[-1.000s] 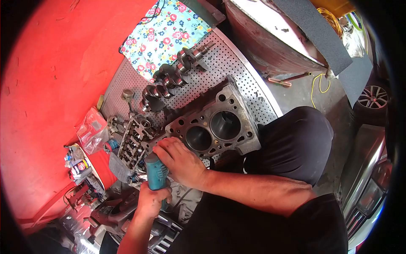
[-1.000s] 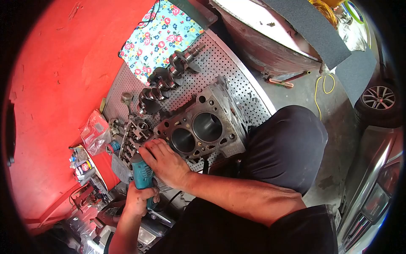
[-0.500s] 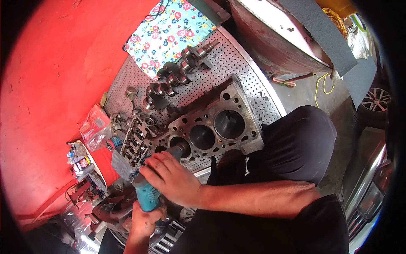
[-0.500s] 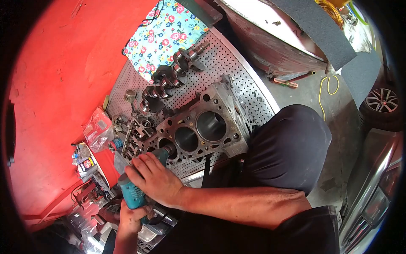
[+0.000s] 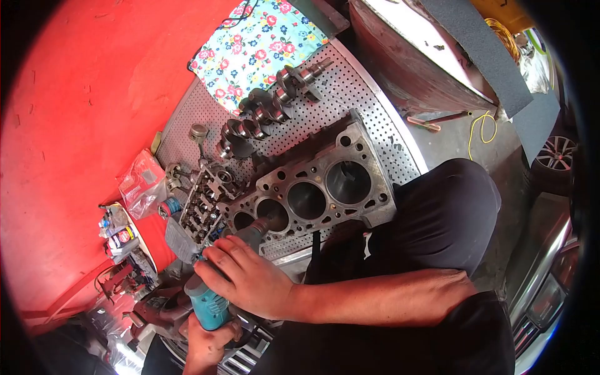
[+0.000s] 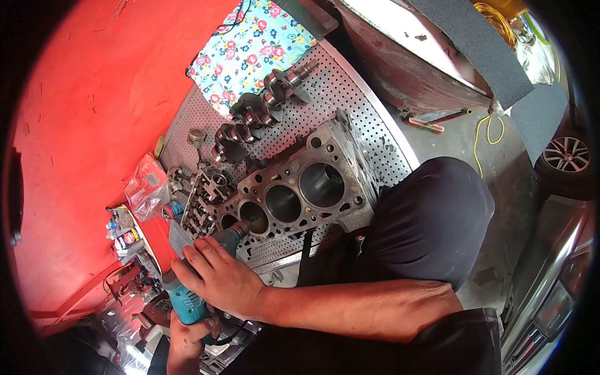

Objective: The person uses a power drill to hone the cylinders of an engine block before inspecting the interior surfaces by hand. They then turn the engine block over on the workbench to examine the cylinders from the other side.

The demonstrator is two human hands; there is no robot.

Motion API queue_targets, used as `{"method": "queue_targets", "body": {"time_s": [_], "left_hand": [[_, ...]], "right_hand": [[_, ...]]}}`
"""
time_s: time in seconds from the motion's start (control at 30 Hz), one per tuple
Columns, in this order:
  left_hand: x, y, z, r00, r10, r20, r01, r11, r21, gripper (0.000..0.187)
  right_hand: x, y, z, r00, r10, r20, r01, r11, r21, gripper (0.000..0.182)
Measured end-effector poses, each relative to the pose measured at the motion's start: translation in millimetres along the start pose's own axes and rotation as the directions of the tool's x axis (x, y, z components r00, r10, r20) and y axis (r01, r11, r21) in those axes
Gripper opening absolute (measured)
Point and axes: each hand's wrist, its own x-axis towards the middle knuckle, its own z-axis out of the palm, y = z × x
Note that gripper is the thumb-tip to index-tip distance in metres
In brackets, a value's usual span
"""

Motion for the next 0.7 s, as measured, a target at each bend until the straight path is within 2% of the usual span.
{"method": "queue_targets", "body": {"time_s": [0.27,0.7], "left_hand": [[-6.2,2.0,-5.0,1.0,-0.003,-0.017,0.004,0.999,0.054,0.027],[-8.7,2.2,-1.3,1.0,0.024,-0.011,-0.023,0.999,0.029,0.028]], "right_hand": [[4.3,-4.1,-3.3,1.0,-0.02,-0.006,0.02,1.0,0.005,0.053],[4.7,-4.3,-7.4,1.0,-0.023,-0.014,0.023,0.999,0.027,0.053]]}}
